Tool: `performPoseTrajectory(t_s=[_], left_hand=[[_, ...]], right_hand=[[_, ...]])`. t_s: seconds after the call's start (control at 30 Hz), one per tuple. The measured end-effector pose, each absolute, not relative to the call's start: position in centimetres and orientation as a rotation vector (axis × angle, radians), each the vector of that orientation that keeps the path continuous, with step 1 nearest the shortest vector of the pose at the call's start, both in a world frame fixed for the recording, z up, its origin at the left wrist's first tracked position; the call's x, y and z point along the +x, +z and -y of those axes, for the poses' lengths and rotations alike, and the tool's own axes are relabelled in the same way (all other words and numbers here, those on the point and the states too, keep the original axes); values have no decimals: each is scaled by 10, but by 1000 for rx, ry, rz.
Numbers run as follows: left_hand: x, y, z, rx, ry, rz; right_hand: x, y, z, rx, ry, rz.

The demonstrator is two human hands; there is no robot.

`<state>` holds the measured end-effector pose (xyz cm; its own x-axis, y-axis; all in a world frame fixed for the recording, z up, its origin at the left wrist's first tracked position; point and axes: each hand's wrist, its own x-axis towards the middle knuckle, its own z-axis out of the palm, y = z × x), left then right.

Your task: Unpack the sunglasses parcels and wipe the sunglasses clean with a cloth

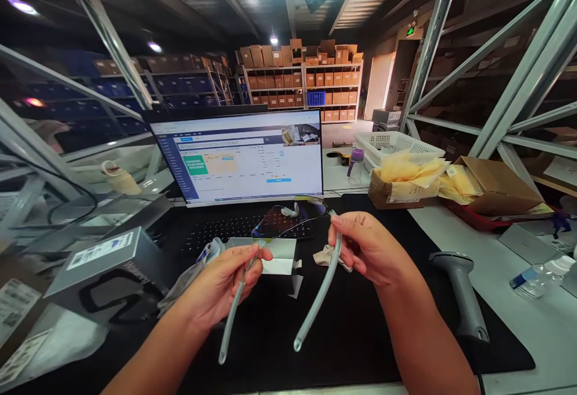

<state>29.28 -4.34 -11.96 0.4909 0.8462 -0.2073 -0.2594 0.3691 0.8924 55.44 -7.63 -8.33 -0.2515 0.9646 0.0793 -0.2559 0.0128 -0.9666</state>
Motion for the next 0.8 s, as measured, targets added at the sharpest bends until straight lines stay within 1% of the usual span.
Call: performPoseTrajectory(t_s=[0.23,0.4,0.67,0.8], left_hand=[[289,-114,42,1043,884,-761],[284,-109,42,1100,891,-774],[286,-113,41,1099,754,-727],[287,-115,40,1070,719,-698]], right_hand=[[566,-85,63,-969,1364,1331],[570,-85,61,-993,1390,1398],[551,-86,82,-807,1374,1267],[543,-85,90,-789,1380,1182]])
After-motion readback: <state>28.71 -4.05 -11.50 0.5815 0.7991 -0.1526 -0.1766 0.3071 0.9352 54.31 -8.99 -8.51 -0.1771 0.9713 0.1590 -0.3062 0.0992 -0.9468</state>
